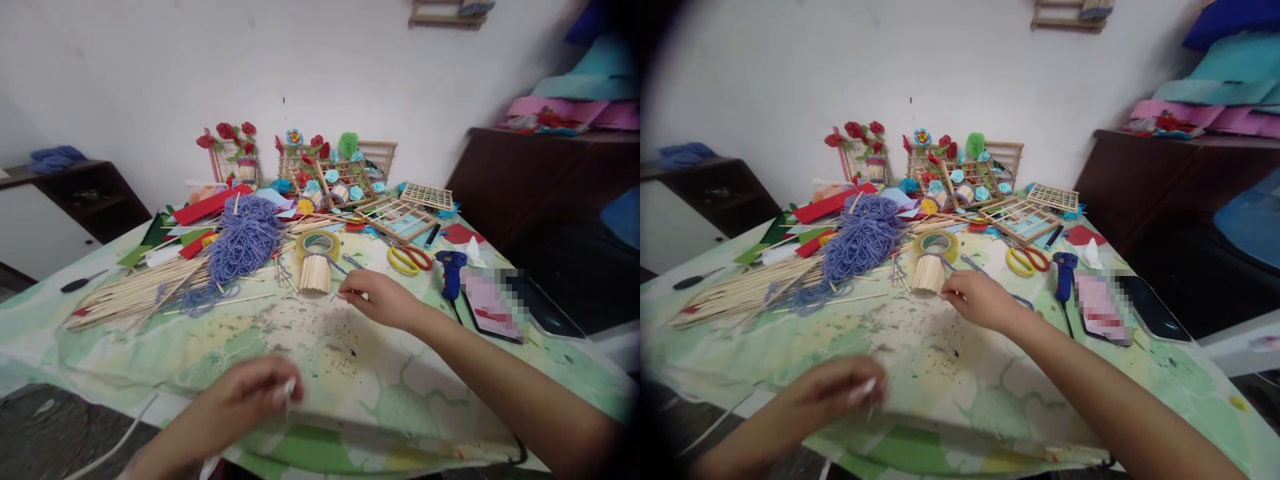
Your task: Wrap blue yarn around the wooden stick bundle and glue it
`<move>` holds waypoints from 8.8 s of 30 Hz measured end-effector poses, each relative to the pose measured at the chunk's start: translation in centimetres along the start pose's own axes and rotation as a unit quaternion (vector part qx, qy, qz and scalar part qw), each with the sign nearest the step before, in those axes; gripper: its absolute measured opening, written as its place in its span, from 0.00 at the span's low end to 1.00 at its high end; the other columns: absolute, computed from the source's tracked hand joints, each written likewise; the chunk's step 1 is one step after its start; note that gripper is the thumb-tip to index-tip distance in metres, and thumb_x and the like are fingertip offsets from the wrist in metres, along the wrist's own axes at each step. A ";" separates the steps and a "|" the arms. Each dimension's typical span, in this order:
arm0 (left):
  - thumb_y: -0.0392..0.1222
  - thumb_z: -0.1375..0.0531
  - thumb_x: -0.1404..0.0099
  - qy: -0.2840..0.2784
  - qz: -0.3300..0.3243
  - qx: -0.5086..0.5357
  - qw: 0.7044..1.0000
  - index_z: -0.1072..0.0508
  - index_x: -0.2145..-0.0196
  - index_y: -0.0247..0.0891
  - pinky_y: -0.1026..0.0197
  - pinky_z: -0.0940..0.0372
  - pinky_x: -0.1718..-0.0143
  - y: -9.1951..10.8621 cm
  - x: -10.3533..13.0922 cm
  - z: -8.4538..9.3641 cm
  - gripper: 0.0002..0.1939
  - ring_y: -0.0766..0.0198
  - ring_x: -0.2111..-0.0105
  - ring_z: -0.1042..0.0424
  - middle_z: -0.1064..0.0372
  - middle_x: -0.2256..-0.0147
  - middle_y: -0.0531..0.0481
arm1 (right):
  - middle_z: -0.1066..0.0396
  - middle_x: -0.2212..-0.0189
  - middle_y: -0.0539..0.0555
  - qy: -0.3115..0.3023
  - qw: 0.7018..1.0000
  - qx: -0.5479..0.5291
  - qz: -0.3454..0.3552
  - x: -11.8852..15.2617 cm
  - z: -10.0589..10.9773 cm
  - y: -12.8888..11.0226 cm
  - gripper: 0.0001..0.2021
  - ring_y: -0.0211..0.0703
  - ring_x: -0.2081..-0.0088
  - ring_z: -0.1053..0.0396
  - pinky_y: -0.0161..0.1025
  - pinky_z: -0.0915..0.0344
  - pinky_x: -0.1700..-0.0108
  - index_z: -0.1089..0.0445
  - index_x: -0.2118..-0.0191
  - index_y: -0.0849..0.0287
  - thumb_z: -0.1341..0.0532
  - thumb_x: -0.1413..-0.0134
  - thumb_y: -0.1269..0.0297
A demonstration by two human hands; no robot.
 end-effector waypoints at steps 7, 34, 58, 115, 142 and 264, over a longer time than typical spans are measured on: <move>0.44 0.39 0.44 0.331 0.115 -0.083 0.933 0.38 0.50 0.28 0.55 0.37 0.58 -1.3 -15.7 4.1 0.27 0.53 0.58 0.30 0.33 0.55 0.34 | 0.32 0.74 0.51 0.077 0.994 -0.049 -0.064 -3.1 -0.5 1.1 0.08 0.36 0.72 0.38 0.33 0.45 0.69 0.29 0.68 0.60 0.44 0.43 0.65; 0.39 0.41 0.42 0.113 -0.196 -0.174 0.958 0.25 0.72 0.38 0.67 0.40 0.73 18.2 -12.6 1.3 0.06 0.66 0.71 0.35 0.34 0.73 0.51 | 0.29 0.68 0.51 0.229 0.897 -0.377 -0.019 1.6 11.2 0.1 0.12 0.38 0.62 0.32 0.35 0.35 0.58 0.25 0.67 0.55 0.43 0.42 0.55; 0.38 0.40 0.42 0.148 -0.258 -0.192 0.935 0.23 0.72 0.42 0.65 0.39 0.75 18.2 -12.0 1.5 0.05 0.65 0.74 0.33 0.31 0.75 0.52 | 0.29 0.72 0.51 0.202 0.833 -0.505 -0.102 1.1 10.2 0.2 0.10 0.38 0.70 0.33 0.36 0.35 0.67 0.24 0.69 0.56 0.32 0.58 0.57; 0.32 0.41 0.40 0.265 -0.365 -0.168 0.876 0.26 0.70 0.37 0.65 0.40 0.70 18.4 -13.9 -1.4 0.04 0.67 0.71 0.35 0.34 0.73 0.52 | 0.33 0.77 0.47 0.376 0.757 -0.533 -0.039 0.3 9.0 -0.5 0.09 0.30 0.73 0.38 0.28 0.39 0.69 0.27 0.72 0.57 0.35 0.50 0.57; 0.32 0.41 0.41 0.291 -0.350 -0.206 0.866 0.27 0.71 0.37 0.65 0.42 0.71 18.3 -14.1 -1.9 0.04 0.67 0.72 0.37 0.34 0.75 0.53 | 0.39 0.67 0.49 0.580 0.769 -0.267 0.030 0.8 9.4 -1.4 0.08 0.34 0.68 0.39 0.35 0.39 0.65 0.36 0.65 0.56 0.36 0.50 0.71; 0.41 0.40 0.41 0.331 -0.272 -0.103 0.898 0.27 0.75 0.38 0.65 0.42 0.74 17.6 -14.2 0.1 0.06 0.68 0.75 0.36 0.34 0.76 0.54 | 0.49 0.38 0.60 0.388 0.890 0.218 0.103 0.9 9.4 -0.8 0.27 0.54 0.39 0.51 0.57 0.50 0.41 0.41 0.41 0.56 0.57 0.38 0.47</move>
Point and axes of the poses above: each hand's wrist, its own x-axis away from the middle knuckle, its own z-axis out of the back of the hand, y = z × x, the point moved 2 cm from there along -x, towards the middle knuckle
